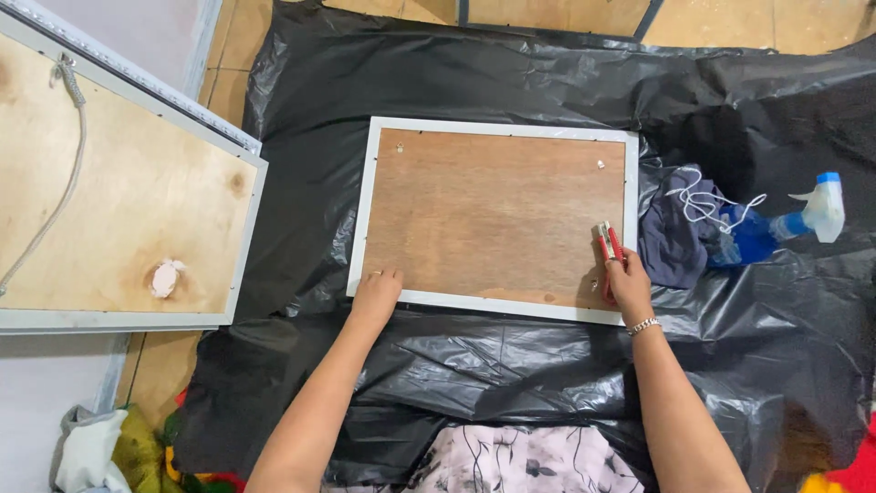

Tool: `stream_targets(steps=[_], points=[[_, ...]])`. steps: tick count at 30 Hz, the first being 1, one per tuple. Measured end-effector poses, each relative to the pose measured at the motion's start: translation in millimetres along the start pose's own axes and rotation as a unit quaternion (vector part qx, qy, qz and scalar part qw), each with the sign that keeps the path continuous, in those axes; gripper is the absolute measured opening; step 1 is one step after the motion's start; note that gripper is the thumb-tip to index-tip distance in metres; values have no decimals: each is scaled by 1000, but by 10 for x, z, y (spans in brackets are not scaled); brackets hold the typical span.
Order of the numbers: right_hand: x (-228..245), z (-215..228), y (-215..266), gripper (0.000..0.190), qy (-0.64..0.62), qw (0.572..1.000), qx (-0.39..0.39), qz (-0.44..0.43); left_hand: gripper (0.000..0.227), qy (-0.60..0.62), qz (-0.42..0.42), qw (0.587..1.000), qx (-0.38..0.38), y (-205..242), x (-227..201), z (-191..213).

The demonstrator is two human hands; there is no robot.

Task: Disassembling a picture frame by removing the backboard, peeling off the protective film, and lifting out the mat board.

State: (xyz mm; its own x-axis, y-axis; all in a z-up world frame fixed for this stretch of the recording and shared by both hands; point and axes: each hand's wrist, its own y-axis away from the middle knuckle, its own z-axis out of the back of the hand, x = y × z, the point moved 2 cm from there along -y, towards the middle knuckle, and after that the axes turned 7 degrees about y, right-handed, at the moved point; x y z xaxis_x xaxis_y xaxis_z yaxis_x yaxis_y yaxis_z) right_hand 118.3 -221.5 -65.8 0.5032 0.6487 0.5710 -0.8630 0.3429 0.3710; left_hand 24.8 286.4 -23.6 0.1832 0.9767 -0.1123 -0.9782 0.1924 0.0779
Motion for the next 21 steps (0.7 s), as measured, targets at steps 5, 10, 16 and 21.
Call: stream_targets(steps=[5,10,16,21], points=[[173,91,197,51,1,1000,0,7,10,-84,-3,994,-72,48,-32,-114],[217,85,226,53,-2,1000,1,11,9,-91,-6,992,-91,21,-19,-217],[253,110,259,51,-7,1000,-4,17,13,-69,-11,994,-82,27,-37,-185],[241,99,228,51,11,1000,1,10,11,-65,-11,994,-86,7,-21,-258]])
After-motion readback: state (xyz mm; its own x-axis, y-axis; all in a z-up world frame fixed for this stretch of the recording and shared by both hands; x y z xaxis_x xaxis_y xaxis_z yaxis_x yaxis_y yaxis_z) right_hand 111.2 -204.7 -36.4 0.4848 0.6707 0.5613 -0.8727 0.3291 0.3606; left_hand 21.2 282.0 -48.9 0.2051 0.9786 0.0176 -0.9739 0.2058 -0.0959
